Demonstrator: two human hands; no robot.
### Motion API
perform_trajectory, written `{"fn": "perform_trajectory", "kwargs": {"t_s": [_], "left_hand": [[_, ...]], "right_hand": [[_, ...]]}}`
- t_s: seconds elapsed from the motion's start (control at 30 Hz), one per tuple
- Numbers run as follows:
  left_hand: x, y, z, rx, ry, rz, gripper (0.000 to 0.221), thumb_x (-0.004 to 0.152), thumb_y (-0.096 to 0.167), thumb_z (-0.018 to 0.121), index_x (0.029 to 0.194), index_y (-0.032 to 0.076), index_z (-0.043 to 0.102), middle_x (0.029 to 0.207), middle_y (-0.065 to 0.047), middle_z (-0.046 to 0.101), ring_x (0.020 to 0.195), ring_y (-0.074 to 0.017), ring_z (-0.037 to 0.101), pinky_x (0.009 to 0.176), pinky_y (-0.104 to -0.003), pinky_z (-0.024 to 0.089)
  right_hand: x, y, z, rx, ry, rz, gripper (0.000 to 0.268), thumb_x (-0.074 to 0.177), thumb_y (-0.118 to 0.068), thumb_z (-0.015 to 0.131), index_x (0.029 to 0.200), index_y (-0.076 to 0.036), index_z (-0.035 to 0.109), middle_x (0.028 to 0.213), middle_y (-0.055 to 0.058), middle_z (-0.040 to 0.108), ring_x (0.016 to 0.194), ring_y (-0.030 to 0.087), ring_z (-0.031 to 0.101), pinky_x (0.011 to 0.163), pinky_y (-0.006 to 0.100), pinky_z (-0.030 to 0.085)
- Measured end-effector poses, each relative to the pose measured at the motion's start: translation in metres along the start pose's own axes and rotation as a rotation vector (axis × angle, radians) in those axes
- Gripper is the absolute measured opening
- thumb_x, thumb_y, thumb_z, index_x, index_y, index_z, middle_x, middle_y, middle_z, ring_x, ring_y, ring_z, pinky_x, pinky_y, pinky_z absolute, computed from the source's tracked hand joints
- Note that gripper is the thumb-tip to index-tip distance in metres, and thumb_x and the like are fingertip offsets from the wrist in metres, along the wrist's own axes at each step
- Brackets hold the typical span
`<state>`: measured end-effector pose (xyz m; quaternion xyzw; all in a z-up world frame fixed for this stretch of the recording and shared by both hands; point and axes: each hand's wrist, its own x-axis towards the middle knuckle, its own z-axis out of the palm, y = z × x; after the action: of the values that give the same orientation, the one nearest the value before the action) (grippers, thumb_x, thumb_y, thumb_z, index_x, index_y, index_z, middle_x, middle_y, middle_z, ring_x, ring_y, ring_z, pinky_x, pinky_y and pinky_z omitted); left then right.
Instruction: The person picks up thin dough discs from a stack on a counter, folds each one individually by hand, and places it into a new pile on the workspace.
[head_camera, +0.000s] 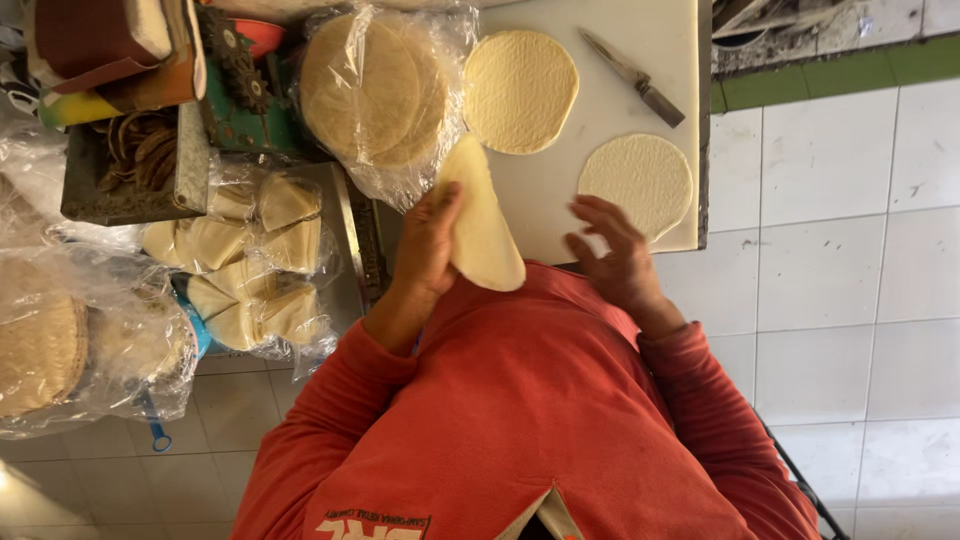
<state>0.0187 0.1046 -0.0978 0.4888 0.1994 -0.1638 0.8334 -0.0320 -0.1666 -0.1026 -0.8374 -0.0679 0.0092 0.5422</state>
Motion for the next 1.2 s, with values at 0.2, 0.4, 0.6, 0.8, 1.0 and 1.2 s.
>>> {"fn": "perform_trajectory", "kwargs": {"t_s": [0.2,0.4,0.6,0.8,1.0,1.2], "left_hand": [[-0.005,0.003,0.049,-0.073,-0.185,-0.034,0.030,0.107,0.031,0.060,0.118,0.004,0.068,0.089,-0.006,0.071,0.066,-0.0093,0.064,0.054,-0.025,0.054],[-0.020,0.011,0.061,-0.101,-0.274,-0.067,0.023,0.101,0.022,0.064,0.116,0.004,0.061,0.099,-0.007,0.070,0.085,-0.0110,0.069,0.072,-0.027,0.062],[-0.031,0.016,0.062,-0.044,-0.390,-0.028,0.022,0.102,0.012,0.069,0.117,-0.004,0.063,0.109,-0.011,0.070,0.100,-0.0142,0.068,0.090,-0.031,0.060],[-0.036,0.022,0.068,0.048,-0.429,0.027,0.020,0.105,0.011,0.063,0.118,-0.003,0.066,0.111,-0.009,0.070,0.103,-0.0151,0.068,0.095,-0.030,0.060],[-0.037,0.021,0.073,0.190,-0.409,0.098,0.019,0.104,0.012,0.062,0.111,-0.004,0.069,0.121,-0.005,0.062,0.107,-0.0148,0.067,0.099,-0.029,0.059],[-0.033,0.015,0.076,0.218,-0.391,0.111,0.017,0.102,0.014,0.068,0.107,-0.002,0.072,0.116,-0.005,0.065,0.102,-0.0137,0.065,0.094,-0.028,0.057]], "right_hand": [[0.034,-0.081,0.006,0.017,-0.118,-0.281,0.045,0.098,-0.004,0.072,0.141,-0.002,0.059,0.149,0.021,0.057,0.133,0.037,0.062,0.105,0.043,0.057],[0.030,-0.084,-0.001,0.087,-0.057,-0.201,0.037,0.102,-0.003,0.065,0.139,-0.002,0.060,0.145,0.019,0.062,0.127,0.031,0.068,0.098,0.038,0.060],[0.027,-0.078,-0.003,0.114,-0.038,-0.185,0.036,0.105,-0.003,0.063,0.141,-0.003,0.059,0.145,0.018,0.062,0.127,0.029,0.068,0.096,0.037,0.061],[0.030,-0.084,-0.011,0.079,-0.051,-0.214,0.038,0.102,0.000,0.065,0.140,-0.004,0.060,0.143,0.017,0.063,0.120,0.026,0.070,0.096,0.035,0.061],[0.031,-0.091,-0.020,0.069,-0.082,-0.204,0.035,0.101,0.005,0.063,0.135,-0.004,0.064,0.139,0.017,0.063,0.120,0.026,0.070,0.097,0.034,0.060],[0.031,-0.090,-0.024,-0.025,-0.086,-0.219,0.033,0.099,0.006,0.066,0.131,-0.003,0.065,0.130,0.015,0.065,0.109,0.024,0.071,0.088,0.032,0.061]]}}
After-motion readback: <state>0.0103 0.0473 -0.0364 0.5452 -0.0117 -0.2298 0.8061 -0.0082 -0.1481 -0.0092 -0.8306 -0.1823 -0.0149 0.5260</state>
